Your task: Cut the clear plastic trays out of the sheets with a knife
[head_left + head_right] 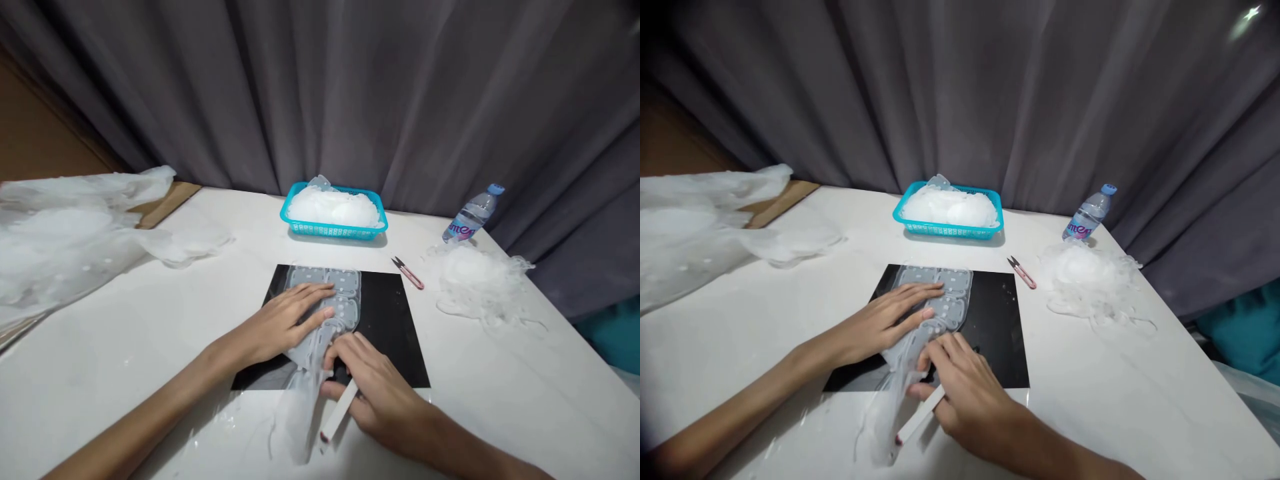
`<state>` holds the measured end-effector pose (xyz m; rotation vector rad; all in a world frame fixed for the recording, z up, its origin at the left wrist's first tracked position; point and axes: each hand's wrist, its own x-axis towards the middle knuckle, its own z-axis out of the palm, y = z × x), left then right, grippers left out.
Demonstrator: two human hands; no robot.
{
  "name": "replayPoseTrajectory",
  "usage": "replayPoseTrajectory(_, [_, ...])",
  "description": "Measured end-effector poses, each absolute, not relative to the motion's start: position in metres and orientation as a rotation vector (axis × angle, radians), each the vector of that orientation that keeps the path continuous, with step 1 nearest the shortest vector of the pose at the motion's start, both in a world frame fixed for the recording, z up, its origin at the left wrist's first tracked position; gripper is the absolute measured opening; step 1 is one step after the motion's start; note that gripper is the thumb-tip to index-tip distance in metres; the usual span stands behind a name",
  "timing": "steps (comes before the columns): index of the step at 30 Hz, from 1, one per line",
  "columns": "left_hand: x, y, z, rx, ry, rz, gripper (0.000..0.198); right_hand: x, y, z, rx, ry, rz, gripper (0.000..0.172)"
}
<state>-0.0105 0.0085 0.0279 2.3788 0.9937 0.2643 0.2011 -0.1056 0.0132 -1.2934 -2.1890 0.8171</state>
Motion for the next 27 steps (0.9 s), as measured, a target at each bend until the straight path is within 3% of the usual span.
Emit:
replayPoseTrajectory(2, [-0.011,0.009,0.027,2.396,1.03,0.21,0.059,0.203,-0.105,0.013,-1.228,-2.237,0.578,0.007])
replayPoseTrajectory(6, [-0.013,0.016,0.023,2.43,1.019,0.131,0.065,0.227,-0.094,0.037,-1.037,-2.225,0.369,0.012])
replayPoseTrajectory(10, [-0.005,0.021,0.016,2.518,0.991,0.145,0.076,0.256,-0.082,0.067,-1.038,-2.214,0.591,0.016])
replayPoseTrajectory(15, [0.005,0.025,0.009,2.628,0.924,0.205,0.082,0.271,-0.079,0.059,-1.201,-2.474,0.66,0.019])
replayPoseTrajectory(20, [0.016,0.034,0.01,2.634,0.909,0.386,0.065,0.275,-0.068,0.042,-1.242,-2.336,0.503,0.032])
replayPoseTrajectory(27, [0.04,0.054,-0.009,2.569,0.863,0.497,0.058,0.296,-0.047,0.026,-1.23,-1.907,0.882,0.059])
